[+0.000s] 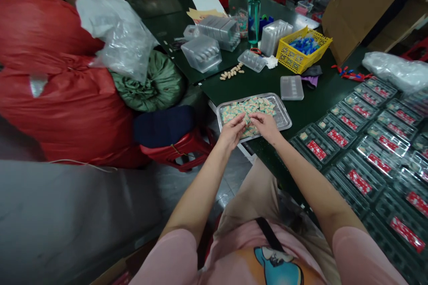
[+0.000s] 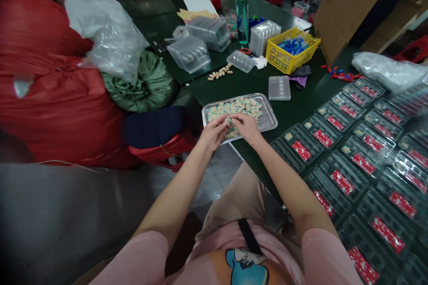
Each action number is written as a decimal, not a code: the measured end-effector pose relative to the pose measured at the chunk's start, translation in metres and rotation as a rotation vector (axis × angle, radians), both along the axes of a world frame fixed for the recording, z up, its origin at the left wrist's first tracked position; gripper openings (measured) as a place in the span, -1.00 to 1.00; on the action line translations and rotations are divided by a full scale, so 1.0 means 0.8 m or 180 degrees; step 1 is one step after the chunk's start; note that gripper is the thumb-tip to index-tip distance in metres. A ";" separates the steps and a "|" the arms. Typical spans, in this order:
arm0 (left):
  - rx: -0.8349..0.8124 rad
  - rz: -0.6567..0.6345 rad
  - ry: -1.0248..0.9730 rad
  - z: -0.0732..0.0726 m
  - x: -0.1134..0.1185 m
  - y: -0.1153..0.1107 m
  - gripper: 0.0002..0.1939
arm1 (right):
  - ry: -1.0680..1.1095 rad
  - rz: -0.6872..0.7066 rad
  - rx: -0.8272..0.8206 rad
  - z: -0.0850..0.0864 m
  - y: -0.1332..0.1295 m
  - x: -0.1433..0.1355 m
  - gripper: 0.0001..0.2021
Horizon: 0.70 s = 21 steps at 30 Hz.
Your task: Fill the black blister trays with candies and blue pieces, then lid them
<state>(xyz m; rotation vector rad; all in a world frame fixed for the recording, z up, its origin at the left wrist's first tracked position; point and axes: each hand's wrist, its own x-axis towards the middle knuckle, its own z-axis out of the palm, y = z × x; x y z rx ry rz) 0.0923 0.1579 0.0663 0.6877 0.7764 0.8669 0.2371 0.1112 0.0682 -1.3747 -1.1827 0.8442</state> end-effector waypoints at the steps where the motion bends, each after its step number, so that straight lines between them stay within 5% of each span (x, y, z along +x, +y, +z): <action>1: 0.0060 -0.0050 0.0020 -0.001 -0.001 0.001 -0.61 | 0.0051 0.0029 -0.0039 0.000 0.000 0.001 -0.85; 14: 0.0525 0.0382 0.0312 -0.005 0.009 0.002 -0.67 | -0.0930 -0.0214 0.0313 0.010 0.006 0.006 -0.85; 21: 0.0304 0.0239 0.0105 0.007 0.015 0.003 -0.69 | -0.0437 -0.0215 0.0310 0.014 -0.005 0.006 -0.80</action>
